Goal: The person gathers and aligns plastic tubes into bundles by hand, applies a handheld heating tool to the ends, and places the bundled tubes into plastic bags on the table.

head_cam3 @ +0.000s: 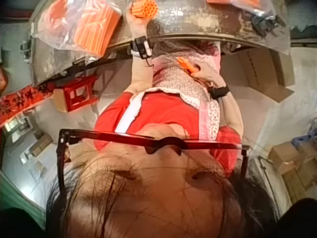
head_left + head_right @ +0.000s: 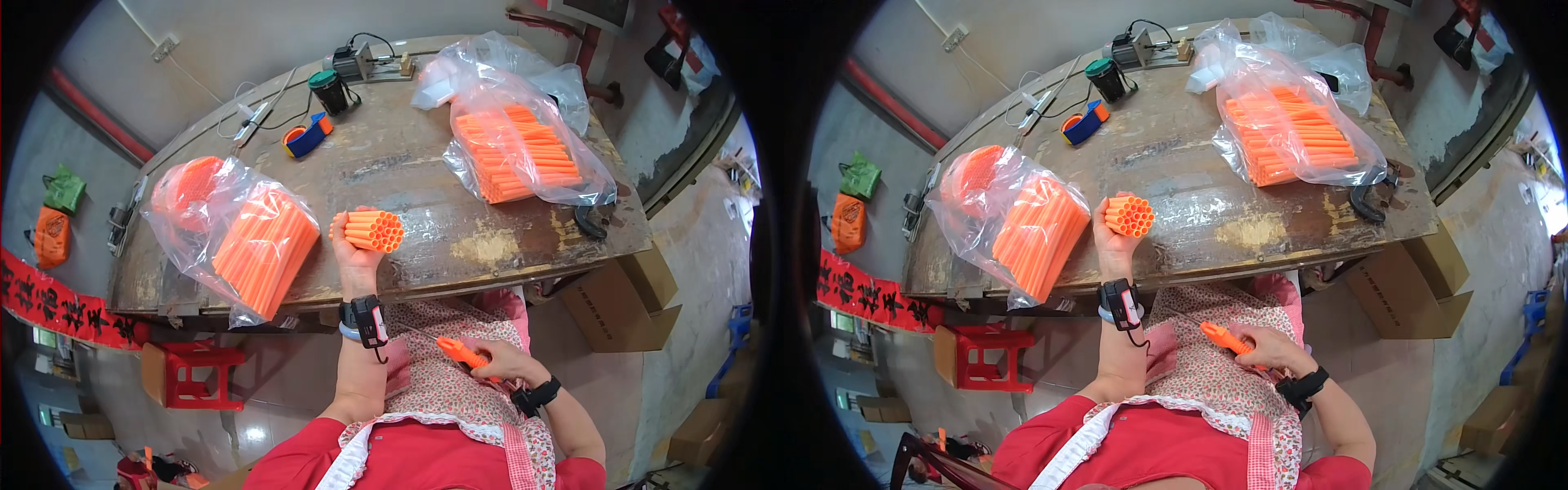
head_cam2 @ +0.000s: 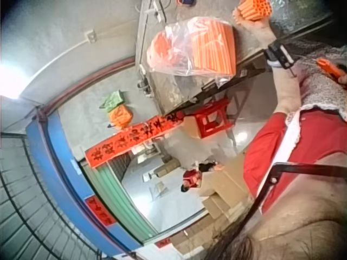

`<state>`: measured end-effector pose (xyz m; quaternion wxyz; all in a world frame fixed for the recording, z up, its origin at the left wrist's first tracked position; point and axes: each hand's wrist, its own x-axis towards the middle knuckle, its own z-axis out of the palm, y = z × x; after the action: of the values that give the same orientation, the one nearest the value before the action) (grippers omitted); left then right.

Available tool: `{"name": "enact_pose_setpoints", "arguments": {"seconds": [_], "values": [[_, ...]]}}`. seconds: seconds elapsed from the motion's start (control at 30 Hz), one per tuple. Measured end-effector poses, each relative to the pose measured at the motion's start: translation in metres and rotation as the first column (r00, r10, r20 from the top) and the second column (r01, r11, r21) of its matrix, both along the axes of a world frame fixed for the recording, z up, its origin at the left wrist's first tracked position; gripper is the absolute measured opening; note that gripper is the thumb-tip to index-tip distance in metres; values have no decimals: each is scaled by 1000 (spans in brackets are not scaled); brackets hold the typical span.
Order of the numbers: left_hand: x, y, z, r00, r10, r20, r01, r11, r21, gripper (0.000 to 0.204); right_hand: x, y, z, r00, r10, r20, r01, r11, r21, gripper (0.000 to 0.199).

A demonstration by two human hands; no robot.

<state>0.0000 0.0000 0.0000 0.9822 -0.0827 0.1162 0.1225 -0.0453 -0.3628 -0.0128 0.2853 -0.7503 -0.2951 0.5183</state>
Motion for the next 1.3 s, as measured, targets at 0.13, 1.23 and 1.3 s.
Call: {"name": "enact_pose_setpoints", "arguments": {"seconds": [0.13,1.23,1.3], "values": [[0,-5,4,994,37,-101,-22,988,150,14,-19,3,0,963,-36,269,2,992,124,52],[7,-33,113,794,231,563,-68,-886,459,47,-26,-68,117,654,-754,-59,698,571,432,30],[7,-20,117,834,-32,551,-146,-976,164,51,-28,-77,112,682,-715,157,572,654,495,29]]}}
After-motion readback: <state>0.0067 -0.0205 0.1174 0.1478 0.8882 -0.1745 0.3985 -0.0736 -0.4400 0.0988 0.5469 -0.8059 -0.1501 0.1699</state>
